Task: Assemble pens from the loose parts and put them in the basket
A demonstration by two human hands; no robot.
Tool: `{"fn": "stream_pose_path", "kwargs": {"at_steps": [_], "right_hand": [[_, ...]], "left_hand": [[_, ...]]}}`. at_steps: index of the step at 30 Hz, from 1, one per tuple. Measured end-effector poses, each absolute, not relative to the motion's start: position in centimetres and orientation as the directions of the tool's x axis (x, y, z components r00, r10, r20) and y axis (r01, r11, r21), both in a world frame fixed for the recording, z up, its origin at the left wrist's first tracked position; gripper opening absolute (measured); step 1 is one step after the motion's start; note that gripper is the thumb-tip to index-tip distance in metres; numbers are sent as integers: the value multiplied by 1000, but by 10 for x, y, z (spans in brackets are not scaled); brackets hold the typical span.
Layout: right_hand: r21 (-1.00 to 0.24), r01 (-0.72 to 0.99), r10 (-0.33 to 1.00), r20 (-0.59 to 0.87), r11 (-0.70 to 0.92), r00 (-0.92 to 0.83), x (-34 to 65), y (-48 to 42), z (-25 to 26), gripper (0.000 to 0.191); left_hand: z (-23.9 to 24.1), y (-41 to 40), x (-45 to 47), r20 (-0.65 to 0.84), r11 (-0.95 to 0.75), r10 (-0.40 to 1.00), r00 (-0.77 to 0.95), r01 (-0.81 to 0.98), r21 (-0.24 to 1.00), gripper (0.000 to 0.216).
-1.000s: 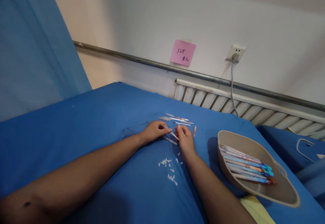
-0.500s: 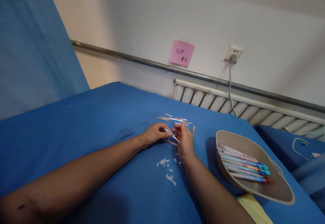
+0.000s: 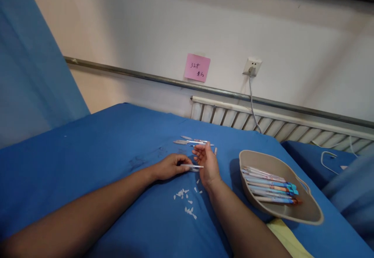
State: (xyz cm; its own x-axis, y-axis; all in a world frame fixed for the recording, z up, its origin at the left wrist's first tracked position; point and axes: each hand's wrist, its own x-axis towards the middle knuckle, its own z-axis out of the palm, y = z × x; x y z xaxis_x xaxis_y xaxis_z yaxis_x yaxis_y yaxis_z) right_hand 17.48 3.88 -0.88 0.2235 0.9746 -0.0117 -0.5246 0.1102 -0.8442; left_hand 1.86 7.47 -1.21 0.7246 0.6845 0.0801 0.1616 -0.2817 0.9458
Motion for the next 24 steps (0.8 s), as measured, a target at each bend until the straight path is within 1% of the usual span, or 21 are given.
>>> {"fn": "stream_pose_path", "kwargs": {"at_steps": [2, 4, 6, 7, 8, 10, 12, 13, 15, 17, 19, 20, 21, 22, 24], "right_hand": [[-838, -530, 972, 7, 135, 235, 181, 42, -6, 48], [-868, -473, 953, 2, 153, 304, 191, 47, -7, 43], [-943, -303, 930, 20, 140, 366, 200, 53, -12, 35], [-974, -189, 932, 54, 129, 358, 204, 55, -16, 31], [-990, -70, 946, 98, 126, 308, 206, 56, -20, 28], [-976, 151, 980, 171, 155, 101, 208, 56, -28, 23], [-905, 347, 968, 211, 246, -136, 206, 52, -33, 18], [-845, 436, 947, 230, 309, -225, 204, 48, -33, 17], [-689, 580, 896, 267, 435, -355, 200, 42, -30, 16], [-537, 673, 861, 277, 507, -428, 196, 38, -25, 14], [-444, 736, 859, 272, 512, -433, 195, 37, -22, 13], [-433, 753, 868, 285, 495, -407, 195, 38, -22, 13], [-451, 760, 881, 312, 468, -357, 196, 41, -23, 14], [-500, 750, 894, 345, 433, -286, 198, 44, -25, 16], [-659, 662, 917, 382, 356, -113, 204, 52, -30, 20]], "left_hand": [[-10, 78, 18, 37, -168, 721, 692, 123, 978, 26], [-9, 84, 16, -7, -44, 778, 628, 66, 997, 27], [-9, 91, 13, -38, 56, 834, 551, -15, 998, 29], [-9, 95, 11, -50, 94, 853, 520, -59, 994, 30], [-9, 98, 9, -59, 124, 864, 500, -98, 987, 31], [-9, 103, 6, -68, 161, 878, 474, -157, 975, 32], [-9, 106, 3, -71, 172, 886, 458, -184, 968, 30], [-9, 107, 3, -71, 173, 889, 451, -189, 967, 29], [-9, 107, 2, -72, 173, 891, 449, -187, 967, 28], [-10, 107, 2, -68, 166, 887, 456, -177, 970, 30], [-11, 108, 2, -61, 151, 886, 460, -162, 975, 32], [-12, 108, 2, -58, 144, 886, 460, -156, 977, 32], [-12, 109, 2, -56, 138, 888, 457, -149, 979, 33], [-13, 109, 2, -53, 129, 891, 452, -138, 982, 33], [-13, 109, 3, -46, 100, 897, 440, -99, 990, 34]]}}
